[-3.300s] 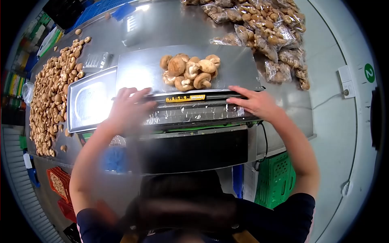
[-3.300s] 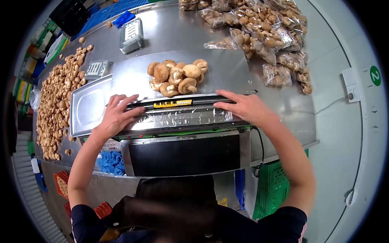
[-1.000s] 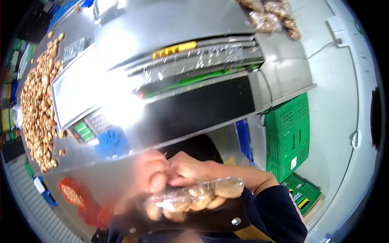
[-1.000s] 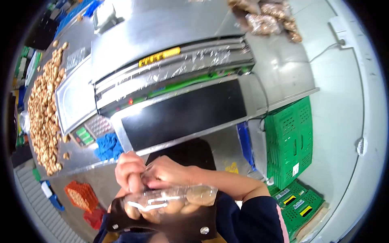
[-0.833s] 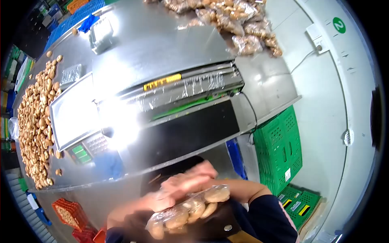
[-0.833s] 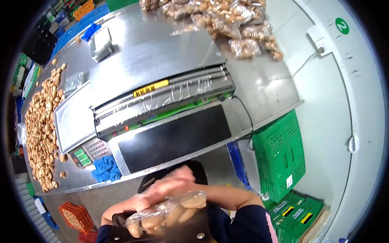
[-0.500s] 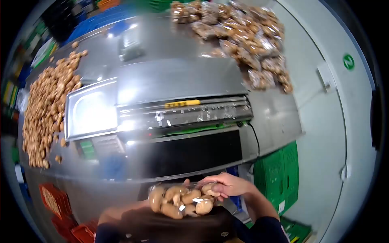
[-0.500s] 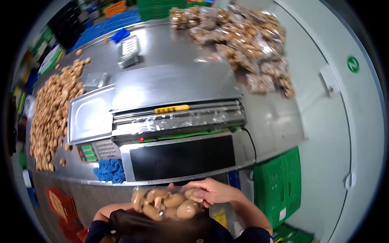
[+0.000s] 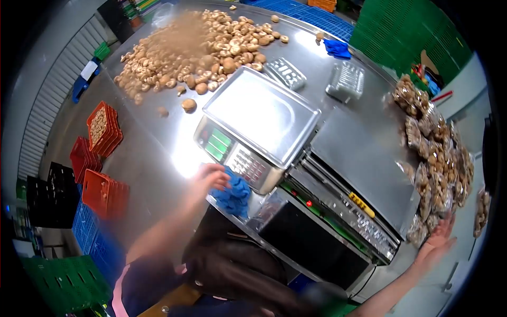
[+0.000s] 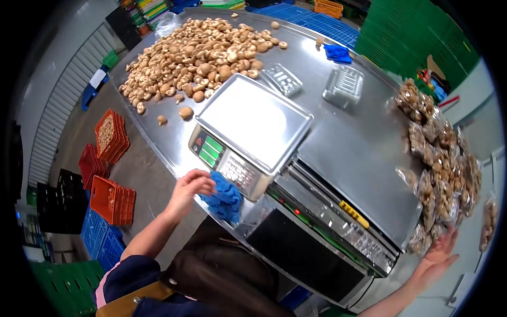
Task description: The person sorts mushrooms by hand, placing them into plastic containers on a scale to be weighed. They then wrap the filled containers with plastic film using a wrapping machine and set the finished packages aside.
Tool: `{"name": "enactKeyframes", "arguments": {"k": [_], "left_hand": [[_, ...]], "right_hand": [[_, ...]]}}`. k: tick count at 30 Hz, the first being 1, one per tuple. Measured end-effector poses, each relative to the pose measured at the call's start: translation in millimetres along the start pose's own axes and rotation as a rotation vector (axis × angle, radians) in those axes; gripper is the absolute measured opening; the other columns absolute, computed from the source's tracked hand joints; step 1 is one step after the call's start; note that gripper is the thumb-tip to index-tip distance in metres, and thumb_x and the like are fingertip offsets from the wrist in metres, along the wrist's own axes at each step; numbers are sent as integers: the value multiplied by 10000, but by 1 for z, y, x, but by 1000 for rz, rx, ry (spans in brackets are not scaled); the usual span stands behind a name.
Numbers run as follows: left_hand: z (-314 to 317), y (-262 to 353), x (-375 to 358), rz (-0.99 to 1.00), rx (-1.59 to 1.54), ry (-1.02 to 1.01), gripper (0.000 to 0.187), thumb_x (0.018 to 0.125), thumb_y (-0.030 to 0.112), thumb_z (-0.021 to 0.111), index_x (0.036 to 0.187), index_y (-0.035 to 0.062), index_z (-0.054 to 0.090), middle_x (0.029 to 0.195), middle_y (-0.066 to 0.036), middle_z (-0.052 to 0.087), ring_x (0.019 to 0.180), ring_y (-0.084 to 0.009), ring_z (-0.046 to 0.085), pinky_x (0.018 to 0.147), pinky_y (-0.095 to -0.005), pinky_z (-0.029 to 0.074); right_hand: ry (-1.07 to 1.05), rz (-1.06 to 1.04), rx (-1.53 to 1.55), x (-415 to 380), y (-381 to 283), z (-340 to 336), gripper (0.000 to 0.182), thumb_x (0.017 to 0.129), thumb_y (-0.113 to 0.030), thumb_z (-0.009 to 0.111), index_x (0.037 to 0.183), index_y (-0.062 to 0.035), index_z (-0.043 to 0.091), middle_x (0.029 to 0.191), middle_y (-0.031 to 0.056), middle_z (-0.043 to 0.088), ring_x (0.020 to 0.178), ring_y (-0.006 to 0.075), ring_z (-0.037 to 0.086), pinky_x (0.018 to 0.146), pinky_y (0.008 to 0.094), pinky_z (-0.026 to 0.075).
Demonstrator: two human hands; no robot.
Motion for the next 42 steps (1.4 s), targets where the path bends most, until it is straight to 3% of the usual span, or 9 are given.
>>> {"name": "enactKeyframes", "arguments": {"k": [1,4,11,18,20,24,30,37,42], "left_hand": [[-25,1,13,66,82,110,230,927,145,556,1082,-23,578,942,-139,676,815,-209,677,729,-307,530],[-100,4,65,191,268,336,338,860,122,629,1167,5,548,1112,-124,632,1026,-208,607,859,-321,480],[-249,-27,215,283,1229,627,1175,575,425,878,1416,-62,218,1466,-316,233,1364,-459,236,1128,-478,231],[-250,19,335,545,1149,494,1033,590,291,874,1388,-12,293,1501,-279,192,1418,-441,134,1139,-543,156],[-261,35,369,527,804,496,950,644,216,834,1394,-3,293,1512,-248,196,1415,-423,160,1139,-522,160],[-282,62,402,367,487,396,880,683,187,796,1392,1,310,1505,-230,225,1407,-394,195,1140,-482,179],[-283,76,395,384,329,358,778,741,143,740,1391,5,335,1496,-202,269,1395,-351,247,1141,-423,207],[-281,69,367,653,395,588,667,803,79,677,1388,12,363,1480,-166,320,1385,-300,288,1143,-388,216],[-256,90,353,646,274,482,591,815,57,653,1354,11,413,1441,-156,383,1361,-288,341,1127,-376,251]], "right_hand": [[198,7,-157,-7,20,49,485,1010,-363,445,1302,21,493,1152,119,634,748,115,602,649,220,505],[11,215,-526,-19,87,87,366,1011,-302,463,1159,13,577,867,87,653,545,91,546,471,187,421],[-341,449,-766,-48,167,310,181,968,-128,527,1019,23,614,741,82,635,511,80,544,467,205,429],[-537,307,-886,-4,298,466,210,923,-89,585,1104,13,613,915,71,666,763,111,631,651,246,509],[-574,111,-1005,36,352,489,268,884,-93,639,1134,-1,607,1021,112,669,908,206,661,787,306,518],[-762,-163,-1446,104,459,512,695,730,-187,793,1309,14,465,1340,204,502,1270,359,448,1052,393,377],[-778,-9,-1681,128,531,515,1062,493,-308,922,1341,42,387,1302,212,513,1251,359,454,1054,395,379],[-682,-19,-1706,120,509,524,1009,464,-291,923,1302,-1,441,1193,187,580,1153,355,521,992,416,430],[-672,-42,-1650,112,483,544,789,634,-278,833,1290,-27,472,1122,200,620,1034,376,588,920,430,464]]}}
Point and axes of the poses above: each hand's wrist, its own x-axis towards the middle knuckle, its own z-axis out of the palm, y = z × x, the point moved 3 cm from there along x, towards the middle knuckle
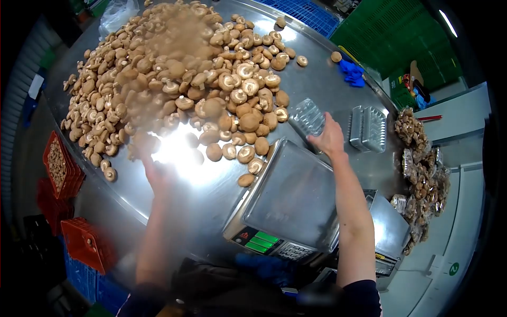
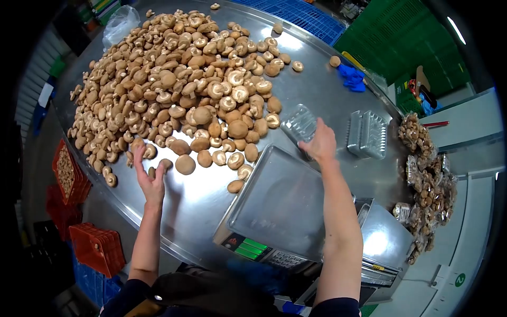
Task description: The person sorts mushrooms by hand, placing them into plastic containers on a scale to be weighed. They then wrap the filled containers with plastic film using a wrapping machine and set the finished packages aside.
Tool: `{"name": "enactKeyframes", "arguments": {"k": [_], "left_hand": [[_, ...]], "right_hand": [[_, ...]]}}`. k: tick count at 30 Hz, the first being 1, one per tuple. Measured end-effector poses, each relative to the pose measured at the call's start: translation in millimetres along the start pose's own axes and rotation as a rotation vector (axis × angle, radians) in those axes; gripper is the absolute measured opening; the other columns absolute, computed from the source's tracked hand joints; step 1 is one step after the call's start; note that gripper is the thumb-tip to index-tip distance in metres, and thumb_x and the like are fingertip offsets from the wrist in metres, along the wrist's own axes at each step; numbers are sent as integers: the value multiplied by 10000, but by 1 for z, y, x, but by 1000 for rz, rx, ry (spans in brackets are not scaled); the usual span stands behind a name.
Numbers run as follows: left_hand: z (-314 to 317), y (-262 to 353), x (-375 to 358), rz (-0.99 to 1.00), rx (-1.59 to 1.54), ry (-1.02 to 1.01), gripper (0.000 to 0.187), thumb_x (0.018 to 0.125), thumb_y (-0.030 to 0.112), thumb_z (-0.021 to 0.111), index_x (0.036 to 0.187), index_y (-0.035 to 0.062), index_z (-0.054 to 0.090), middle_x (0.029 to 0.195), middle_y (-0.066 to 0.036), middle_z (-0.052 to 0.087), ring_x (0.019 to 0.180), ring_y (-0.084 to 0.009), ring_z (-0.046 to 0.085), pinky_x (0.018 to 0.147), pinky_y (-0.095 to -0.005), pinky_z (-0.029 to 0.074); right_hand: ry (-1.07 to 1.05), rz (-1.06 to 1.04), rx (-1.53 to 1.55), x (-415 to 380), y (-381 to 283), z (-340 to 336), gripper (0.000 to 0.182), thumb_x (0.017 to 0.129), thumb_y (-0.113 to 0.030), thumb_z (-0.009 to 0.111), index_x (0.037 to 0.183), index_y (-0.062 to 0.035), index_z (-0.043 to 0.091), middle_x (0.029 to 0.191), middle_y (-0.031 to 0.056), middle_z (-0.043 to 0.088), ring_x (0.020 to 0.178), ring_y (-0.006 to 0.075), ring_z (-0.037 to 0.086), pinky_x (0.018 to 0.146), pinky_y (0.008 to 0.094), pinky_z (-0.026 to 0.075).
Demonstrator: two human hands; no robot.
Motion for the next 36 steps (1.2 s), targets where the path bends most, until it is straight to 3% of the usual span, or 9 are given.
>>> {"name": "enactKeyframes", "arguments": {"k": [7,12,16,20,22,23,27,29,36], "left_hand": [[-8,44,-2,-276,-125,-402,454,902,96,607,1324,12,464,1307,-128,526,1130,-206,563,912,-325,463],[-30,56,-24,-674,-283,-474,370,946,171,559,1254,-18,475,1044,-170,643,653,-170,645,468,-272,487],[-87,35,-40,-846,-321,-397,147,955,102,506,1004,-36,511,707,-148,640,363,-138,502,298,-243,347],[-128,-11,-59,-1139,-86,-445,154,958,53,452,1065,-55,474,786,-187,655,412,-134,519,316,-231,368],[-134,-83,-64,-582,68,-871,165,950,35,453,1079,-65,478,831,-197,662,465,-139,549,353,-225,399],[-131,-106,-62,-367,134,-985,173,946,27,456,1087,-70,481,853,-202,665,490,-141,561,372,-223,414],[-34,-90,2,-1174,-367,-439,147,948,35,488,1036,-82,501,881,-207,654,534,-121,532,407,-208,382],[13,-79,42,-1035,-467,-375,130,905,-43,428,1023,-70,474,858,-237,643,487,-141,493,387,-239,349],[86,-128,90,-797,-384,-312,158,955,7,427,1035,-78,533,781,-158,619,431,-153,478,368,-262,366]], "right_hand": [[380,-246,304,-12,-58,-57,238,888,-108,593,1119,-85,646,745,137,682,689,286,680,654,381,526],[-647,-353,956,-100,-211,-51,294,889,-47,588,1182,-37,608,861,111,699,709,151,665,638,285,525],[-443,-123,1083,-151,-231,69,490,895,-152,616,1325,13,450,807,140,674,651,168,652,588,296,519],[-864,304,1131,-221,-263,88,489,918,-61,483,1358,56,304,732,126,628,523,183,622,461,305,504],[-921,494,1188,-241,-268,123,402,933,-34,464,1311,53,357,759,130,641,491,170,606,393,290,475],[-859,505,1143,-232,-267,123,291,939,-49,456,1207,53,407,738,127,631,473,176,598,385,297,467],[-577,601,1148,-159,-242,148,230,959,-91,435,819,40,562,579,111,594,409,191,563,351,310,422],[-247,715,1222,-113,-251,129,239,957,-104,446,836,51,582,566,108,594,415,198,577,359,309,438],[-91,572,1112,-5,-239,154,269,926,16,369,1111,56,559,770,170,640,477,217,632,391,310,492]]}}
Point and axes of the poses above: each hand's wrist, its own x-axis towards the middle knuckle, its own z-axis out of the palm, y = z × x, the point moved 3 cm from there along x, towards the middle knuckle
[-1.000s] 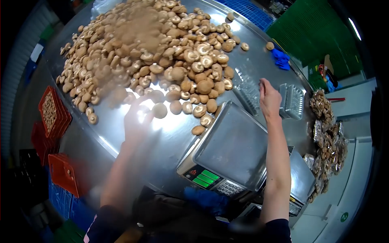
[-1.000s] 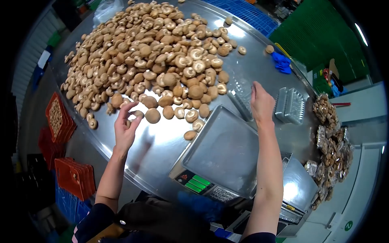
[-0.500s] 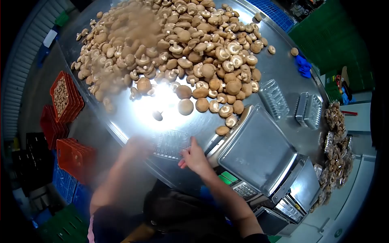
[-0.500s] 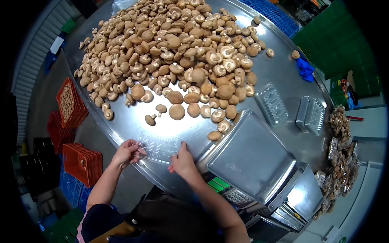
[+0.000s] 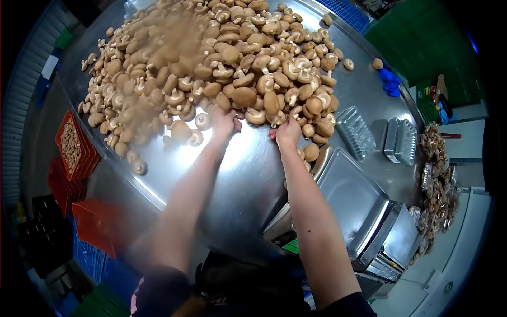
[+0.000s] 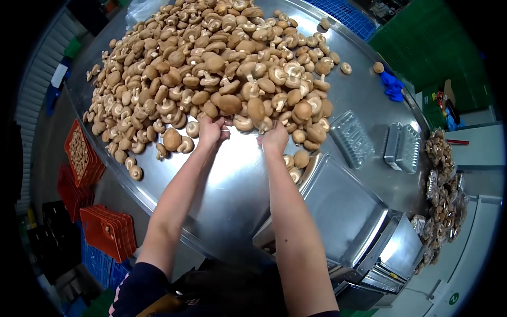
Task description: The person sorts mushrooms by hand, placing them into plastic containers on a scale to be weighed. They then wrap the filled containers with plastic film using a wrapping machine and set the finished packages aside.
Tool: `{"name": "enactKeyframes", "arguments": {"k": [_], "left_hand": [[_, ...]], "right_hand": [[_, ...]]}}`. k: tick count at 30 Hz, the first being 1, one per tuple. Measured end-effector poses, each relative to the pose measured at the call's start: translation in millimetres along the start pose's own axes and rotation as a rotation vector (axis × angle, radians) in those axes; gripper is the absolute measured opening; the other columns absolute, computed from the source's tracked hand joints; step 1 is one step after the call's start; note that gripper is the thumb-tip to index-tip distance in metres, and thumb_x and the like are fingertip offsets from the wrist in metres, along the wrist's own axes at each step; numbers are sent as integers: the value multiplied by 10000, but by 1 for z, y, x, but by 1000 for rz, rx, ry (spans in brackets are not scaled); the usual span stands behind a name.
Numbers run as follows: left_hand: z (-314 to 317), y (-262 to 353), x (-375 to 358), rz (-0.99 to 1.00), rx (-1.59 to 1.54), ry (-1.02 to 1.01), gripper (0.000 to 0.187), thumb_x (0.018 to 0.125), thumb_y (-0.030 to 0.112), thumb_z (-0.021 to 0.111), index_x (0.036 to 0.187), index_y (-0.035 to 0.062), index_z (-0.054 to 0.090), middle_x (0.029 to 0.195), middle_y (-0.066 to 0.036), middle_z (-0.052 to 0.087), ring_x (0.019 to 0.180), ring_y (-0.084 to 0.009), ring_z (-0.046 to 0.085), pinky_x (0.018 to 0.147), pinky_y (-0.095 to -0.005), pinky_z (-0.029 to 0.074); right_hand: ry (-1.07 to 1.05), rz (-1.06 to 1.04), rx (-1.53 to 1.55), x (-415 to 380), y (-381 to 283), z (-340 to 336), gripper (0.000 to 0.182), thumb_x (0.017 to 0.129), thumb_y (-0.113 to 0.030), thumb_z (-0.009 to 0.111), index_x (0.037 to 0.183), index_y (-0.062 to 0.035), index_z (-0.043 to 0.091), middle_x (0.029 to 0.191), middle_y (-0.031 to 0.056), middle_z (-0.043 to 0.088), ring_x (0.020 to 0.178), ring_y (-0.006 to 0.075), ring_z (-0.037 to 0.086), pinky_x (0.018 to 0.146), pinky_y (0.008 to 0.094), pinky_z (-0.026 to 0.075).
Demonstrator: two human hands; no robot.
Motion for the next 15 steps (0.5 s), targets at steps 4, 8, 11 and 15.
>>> {"name": "enactKeyframes", "arguments": {"k": [4,8,11,15], "left_hand": [[2,-4,-14,22,-61,56,164,966,21,437,1076,-45,540,741,-73,551,442,-128,476,368,-247,403],[-10,-7,-45,93,-160,92,235,964,45,461,1187,12,528,759,-28,556,455,-101,487,362,-221,376],[-20,4,-79,105,-145,113,283,965,47,465,1242,25,516,778,-44,589,447,-113,526,359,-219,366],[-27,24,-134,137,-98,98,459,945,7,452,1397,23,377,814,-107,616,437,-120,507,356,-227,338]], "right_hand": [[-77,68,261,10,21,-4,381,954,-3,358,1318,32,466,842,165,641,498,219,637,412,302,510],[-68,152,358,-33,18,-11,413,1000,-58,371,1406,14,374,934,183,627,521,219,637,423,294,524],[-131,145,328,-59,12,-18,427,1019,-73,364,1435,18,325,1037,194,598,546,226,644,447,288,544],[-205,90,287,-102,-1,-38,437,1012,-58,362,1435,40,310,941,146,569,564,222,646,470,285,551]]}}
Point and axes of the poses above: each hand's wrist, its own x-axis towards the middle knuckle, its own z-axis out of the palm, y = z × x, the point moved 3 cm from there along x, towards the middle knuckle
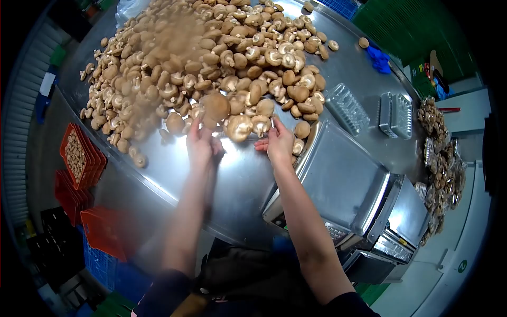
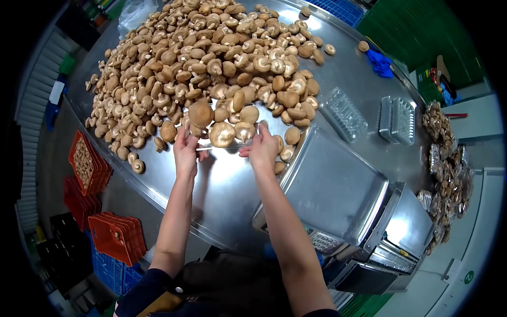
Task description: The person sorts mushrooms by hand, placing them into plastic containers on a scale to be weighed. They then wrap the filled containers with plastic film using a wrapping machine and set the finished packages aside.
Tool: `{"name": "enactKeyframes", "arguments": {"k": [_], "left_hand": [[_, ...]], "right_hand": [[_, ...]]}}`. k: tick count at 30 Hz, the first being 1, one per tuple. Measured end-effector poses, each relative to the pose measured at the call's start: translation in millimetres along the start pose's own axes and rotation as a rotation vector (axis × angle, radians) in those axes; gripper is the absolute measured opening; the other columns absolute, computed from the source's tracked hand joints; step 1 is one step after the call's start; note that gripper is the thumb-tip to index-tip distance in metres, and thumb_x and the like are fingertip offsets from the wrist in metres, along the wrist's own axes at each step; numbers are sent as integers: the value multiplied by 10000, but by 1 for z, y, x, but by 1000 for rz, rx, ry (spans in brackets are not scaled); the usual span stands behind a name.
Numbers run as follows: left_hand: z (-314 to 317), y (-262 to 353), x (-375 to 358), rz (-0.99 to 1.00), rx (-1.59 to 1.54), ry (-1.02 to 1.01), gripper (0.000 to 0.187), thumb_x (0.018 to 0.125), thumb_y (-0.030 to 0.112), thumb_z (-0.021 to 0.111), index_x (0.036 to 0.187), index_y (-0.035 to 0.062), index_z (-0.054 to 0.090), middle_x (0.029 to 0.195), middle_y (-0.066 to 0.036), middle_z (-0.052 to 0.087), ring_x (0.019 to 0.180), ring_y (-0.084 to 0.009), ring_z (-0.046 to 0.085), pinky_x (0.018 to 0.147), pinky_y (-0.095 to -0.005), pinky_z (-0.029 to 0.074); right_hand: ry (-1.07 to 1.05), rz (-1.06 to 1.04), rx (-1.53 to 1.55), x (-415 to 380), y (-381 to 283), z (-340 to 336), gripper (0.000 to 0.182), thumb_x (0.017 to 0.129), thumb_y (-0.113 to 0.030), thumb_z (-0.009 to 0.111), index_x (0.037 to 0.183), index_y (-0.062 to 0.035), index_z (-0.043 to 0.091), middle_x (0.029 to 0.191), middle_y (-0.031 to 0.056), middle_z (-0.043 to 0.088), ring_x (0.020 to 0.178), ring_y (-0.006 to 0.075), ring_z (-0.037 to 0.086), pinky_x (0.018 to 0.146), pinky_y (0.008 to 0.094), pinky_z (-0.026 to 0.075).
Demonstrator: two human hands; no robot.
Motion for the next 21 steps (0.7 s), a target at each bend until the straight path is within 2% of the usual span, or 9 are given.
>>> {"name": "enactKeyframes", "arguments": {"k": [4,8,9,12,13,15,19,20,21], "left_hand": [[2,20,-47,-14,108,-76,502,939,2,445,1424,72,332,835,-118,628,480,-120,551,367,-206,361],[21,21,-81,-39,137,-172,544,887,-60,427,1417,25,344,949,-159,656,479,-150,582,330,-208,356],[32,21,-91,-71,138,-217,543,866,-65,442,1399,15,371,961,-147,650,480,-148,585,327,-208,354],[67,8,-116,-143,260,-372,539,838,-48,489,1368,23,424,1035,-126,584,463,-136,576,314,-205,347],[80,1,-123,-144,292,-427,533,827,-51,502,1351,33,450,1032,-121,561,457,-127,569,311,-201,345],[107,-18,-136,-174,365,-517,507,823,-44,518,1325,13,475,1004,-105,567,448,-118,556,319,-207,353],[152,-55,-151,70,622,-623,425,800,-50,571,1223,-38,531,914,-85,605,488,-134,570,391,-256,438],[159,-61,-153,198,788,-638,395,787,-26,601,1176,-64,547,902,-125,631,582,-213,614,500,-318,499],[164,-64,-158,313,862,-611,399,780,-18,612,1172,-63,550,907,-142,632,635,-240,621,559,-339,506]], "right_hand": [[-28,-52,-52,-44,-15,-23,419,1001,-33,353,1412,49,346,960,157,573,569,214,644,474,282,550],[22,-124,-106,-81,-27,-70,416,993,-28,368,1401,52,363,982,178,588,563,199,640,467,274,544],[104,-131,-119,-89,-24,-88,413,969,-27,418,1380,13,430,989,153,640,581,158,636,468,268,532],[232,-251,-313,-103,-12,-156,402,965,-44,453,1360,27,462,1134,119,627,726,142,645,510,222,508],[280,-246,-306,-116,-18,-175,374,935,-43,494,1302,24,528,1145,118,625,833,181,649,661,264,542],[403,-492,-640,-130,-14,-220,351,895,-33,532,1239,27,572,1213,133,591,1009,233,610,872,313,503],[538,-511,-735,-147,8,-279,341,840,-17,576,1179,9,600,1263,173,537,1179,327,507,1007,390,409],[562,-507,-774,-151,12,-287,342,835,-23,582,1175,7,603,1274,174,531,1197,335,490,1016,399,398],[584,-503,-813,-154,16,-294,343,831,-29,588,1172,4,606,1284,175,526,1214,344,474,1025,408,387]]}}
Point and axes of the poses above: each hand's wrist, its own x-axis towards the middle knuckle, its own z-axis out of the palm, y = z × x, the point moved 3 cm from there along x, towards the middle knuckle
